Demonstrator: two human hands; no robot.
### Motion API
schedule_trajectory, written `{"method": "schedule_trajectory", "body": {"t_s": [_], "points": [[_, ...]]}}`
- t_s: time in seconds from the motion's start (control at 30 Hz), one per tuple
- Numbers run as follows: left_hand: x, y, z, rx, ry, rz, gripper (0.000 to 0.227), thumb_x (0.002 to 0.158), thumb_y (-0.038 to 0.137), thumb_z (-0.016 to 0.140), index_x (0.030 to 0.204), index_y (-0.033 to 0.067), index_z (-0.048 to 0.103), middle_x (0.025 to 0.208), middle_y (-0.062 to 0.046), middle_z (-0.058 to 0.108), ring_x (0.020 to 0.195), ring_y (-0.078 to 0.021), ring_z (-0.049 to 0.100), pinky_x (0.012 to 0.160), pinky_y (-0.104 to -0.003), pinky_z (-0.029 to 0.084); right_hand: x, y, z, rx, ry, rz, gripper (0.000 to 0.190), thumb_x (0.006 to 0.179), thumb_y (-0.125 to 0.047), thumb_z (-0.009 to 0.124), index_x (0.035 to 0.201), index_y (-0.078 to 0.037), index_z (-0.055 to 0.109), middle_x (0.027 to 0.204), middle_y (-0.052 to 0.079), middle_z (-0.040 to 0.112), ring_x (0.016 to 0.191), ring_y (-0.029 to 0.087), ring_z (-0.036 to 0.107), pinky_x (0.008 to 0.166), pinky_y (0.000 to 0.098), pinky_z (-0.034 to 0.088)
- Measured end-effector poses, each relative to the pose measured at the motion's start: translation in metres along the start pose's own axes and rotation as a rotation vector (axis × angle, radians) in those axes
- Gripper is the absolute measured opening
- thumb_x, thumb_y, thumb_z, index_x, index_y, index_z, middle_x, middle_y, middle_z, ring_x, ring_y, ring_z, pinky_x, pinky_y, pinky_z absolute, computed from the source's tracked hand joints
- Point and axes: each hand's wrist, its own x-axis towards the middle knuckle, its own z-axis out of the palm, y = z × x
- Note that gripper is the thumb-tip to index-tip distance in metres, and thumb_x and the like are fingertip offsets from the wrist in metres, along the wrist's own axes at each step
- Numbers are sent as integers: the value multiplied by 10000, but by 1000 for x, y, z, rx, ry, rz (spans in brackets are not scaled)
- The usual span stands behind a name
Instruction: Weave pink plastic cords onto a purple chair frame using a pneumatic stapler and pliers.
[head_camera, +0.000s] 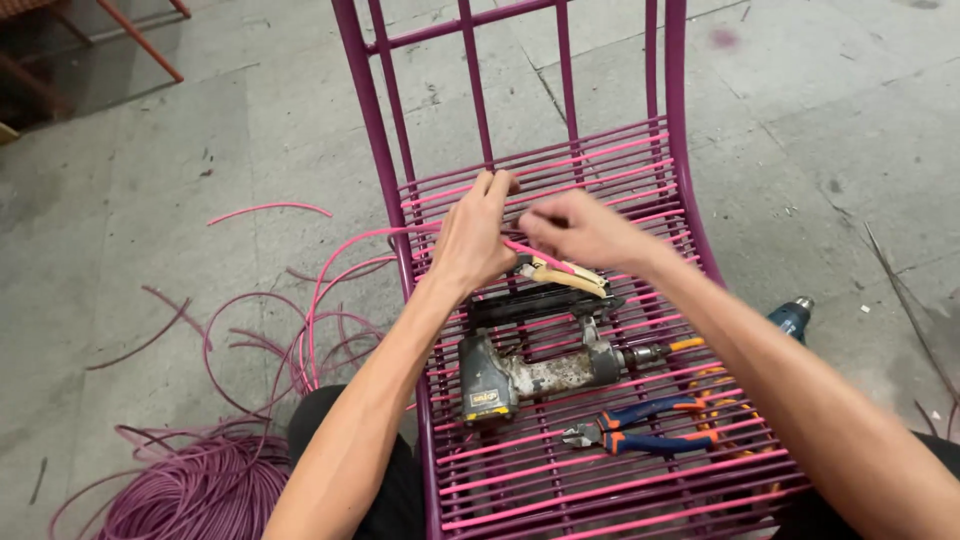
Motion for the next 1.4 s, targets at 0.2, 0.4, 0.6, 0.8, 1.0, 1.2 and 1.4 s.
{"method": "schedule_trajectory", "body": {"t_s": [0.2, 0.4, 0.6, 0.8, 1.0, 1.2, 1.4], "points": [[-8, -12, -5, 157, -113, -6, 557, 673, 117, 828, 1178, 76, 595, 1121, -192, 635, 890, -465, 673, 722, -569, 525, -10, -11, 13, -21, 52, 145, 261, 984, -220, 621, 865, -5, 710, 698, 29, 683, 629, 90, 667, 550, 303, 536], [-4, -22, 5, 357, -92, -200, 496, 711, 183, 820, 1146, 47, 623, 1090, -188, 691, 893, -417, 714, 749, -551, 557, -25, -40, 19, 207, 104, 381, 295, 1006, -195, 556, 904, 12, 739, 734, 90, 740, 630, 153, 715, 561, 319, 591], [-10, -39, 60, 483, 33, -166, 403, 789, 109, 776, 1167, 52, 649, 1121, -183, 703, 852, -382, 743, 692, -498, 595, -40, -51, 30, 285, 129, 380, 371, 1038, -243, 522, 903, 33, 729, 750, 84, 749, 633, 160, 720, 562, 313, 603], [-7, 15, 10, 368, -50, -172, 498, 695, 261, 827, 1114, 33, 683, 1059, -194, 714, 887, -391, 734, 722, -497, 589, -58, -60, 21, -244, 235, 306, 206, 927, -199, 648, 983, -63, 793, 680, 117, 718, 604, 204, 682, 570, 392, 532], [-20, 3, -15, -17, -371, -76, 358, 749, 393, 829, 981, 127, 772, 860, -184, 747, 860, -362, 725, 758, -498, 567, -70, -46, 28, -725, 370, 224, 164, 852, -246, 706, 962, -186, 811, 774, 154, 727, 740, 371, 708, 681, 500, 548], [-1, -62, -35, 513, 348, 49, 790, 929, 467, 667, 1498, -47, 472, 1587, -234, 380, 1496, -381, 334, 1235, -537, 263, -65, -37, 41, -741, 308, 122, 152, 903, -273, 691, 982, -186, 788, 842, 151, 735, 805, 395, 704, 685, 519, 540], [-2, -101, -37, 783, 240, 0, 967, 958, 522, 600, 1632, -37, 190, 1726, -99, -15, 1594, -277, -7, 1270, -524, 107, -52, -36, 77, -622, 367, 182, 162, 890, -308, 693, 975, -205, 784, 830, 140, 740, 804, 386, 712, 694, 517, 547]]}}
